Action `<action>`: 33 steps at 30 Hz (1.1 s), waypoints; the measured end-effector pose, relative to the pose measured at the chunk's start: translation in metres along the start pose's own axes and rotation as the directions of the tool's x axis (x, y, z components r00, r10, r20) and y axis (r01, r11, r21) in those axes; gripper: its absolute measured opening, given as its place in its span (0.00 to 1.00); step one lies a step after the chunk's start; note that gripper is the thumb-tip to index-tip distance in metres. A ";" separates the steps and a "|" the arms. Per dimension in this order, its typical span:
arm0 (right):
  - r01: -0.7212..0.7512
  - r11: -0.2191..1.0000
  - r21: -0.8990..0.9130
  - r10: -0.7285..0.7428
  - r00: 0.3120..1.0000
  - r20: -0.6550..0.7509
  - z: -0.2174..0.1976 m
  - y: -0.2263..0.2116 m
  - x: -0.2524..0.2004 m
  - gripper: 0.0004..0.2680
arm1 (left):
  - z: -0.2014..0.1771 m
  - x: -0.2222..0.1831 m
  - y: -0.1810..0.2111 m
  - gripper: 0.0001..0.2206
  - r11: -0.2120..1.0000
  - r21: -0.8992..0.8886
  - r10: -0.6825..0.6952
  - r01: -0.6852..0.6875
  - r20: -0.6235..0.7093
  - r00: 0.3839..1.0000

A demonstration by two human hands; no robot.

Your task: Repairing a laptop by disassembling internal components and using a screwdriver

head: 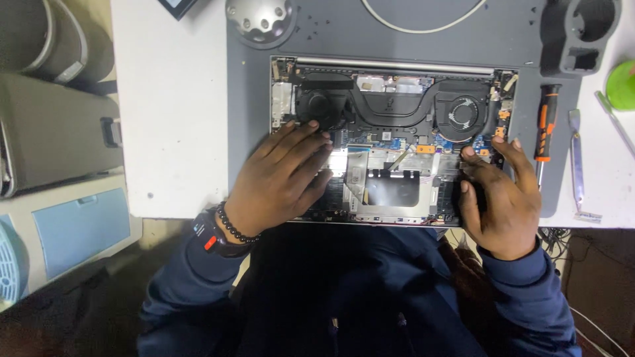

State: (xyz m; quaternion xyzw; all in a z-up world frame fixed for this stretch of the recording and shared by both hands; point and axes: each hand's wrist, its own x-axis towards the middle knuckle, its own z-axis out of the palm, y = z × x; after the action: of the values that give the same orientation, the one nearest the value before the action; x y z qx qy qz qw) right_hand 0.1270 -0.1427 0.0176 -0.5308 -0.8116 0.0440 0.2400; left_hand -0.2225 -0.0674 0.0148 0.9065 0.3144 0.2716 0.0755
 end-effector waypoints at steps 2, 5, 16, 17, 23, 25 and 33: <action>0.010 1.000 0.000 -0.010 1.000 -0.003 0.001 0.002 -0.001 0.08 | 0.001 -0.001 0.000 0.12 1.000 0.001 0.016 -0.016 -0.031 0.999; 0.015 1.000 -0.010 -0.015 1.000 -0.006 0.002 0.002 -0.003 0.09 | 0.002 -0.003 0.001 0.09 0.998 0.010 0.055 -0.055 -0.083 0.995; 0.009 1.000 -0.010 -0.009 1.000 0.001 0.003 0.007 -0.007 0.09 | -0.008 0.001 0.006 0.08 0.998 0.030 0.066 -0.060 -0.217 0.974; 0.023 1.000 -0.002 -0.023 1.000 -0.008 0.002 0.006 -0.006 0.08 | -0.009 0.001 0.006 0.06 0.997 0.050 0.061 -0.050 -0.239 0.969; 0.049 0.999 0.003 -0.049 0.998 -0.034 0.003 0.007 -0.008 0.07 | 0.004 -0.012 -0.003 0.05 0.991 0.114 -0.029 0.075 -0.359 0.933; 0.061 0.998 -0.005 -0.062 0.997 -0.046 0.003 0.007 -0.007 0.07 | 0.003 -0.012 -0.004 0.07 0.989 0.069 -0.101 0.133 -0.352 0.931; 0.083 0.995 -0.061 -0.087 0.994 -0.065 0.005 0.007 -0.010 0.09 | 0.008 -0.019 -0.009 0.11 0.976 -0.015 -0.208 0.215 -0.327 0.922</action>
State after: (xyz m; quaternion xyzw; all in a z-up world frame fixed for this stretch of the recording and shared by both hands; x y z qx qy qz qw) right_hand 0.1342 -0.1473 0.0078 -0.5038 -0.8258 -0.0077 0.2535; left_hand -0.2348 -0.0715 -0.0033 0.8104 0.4215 0.4047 0.0418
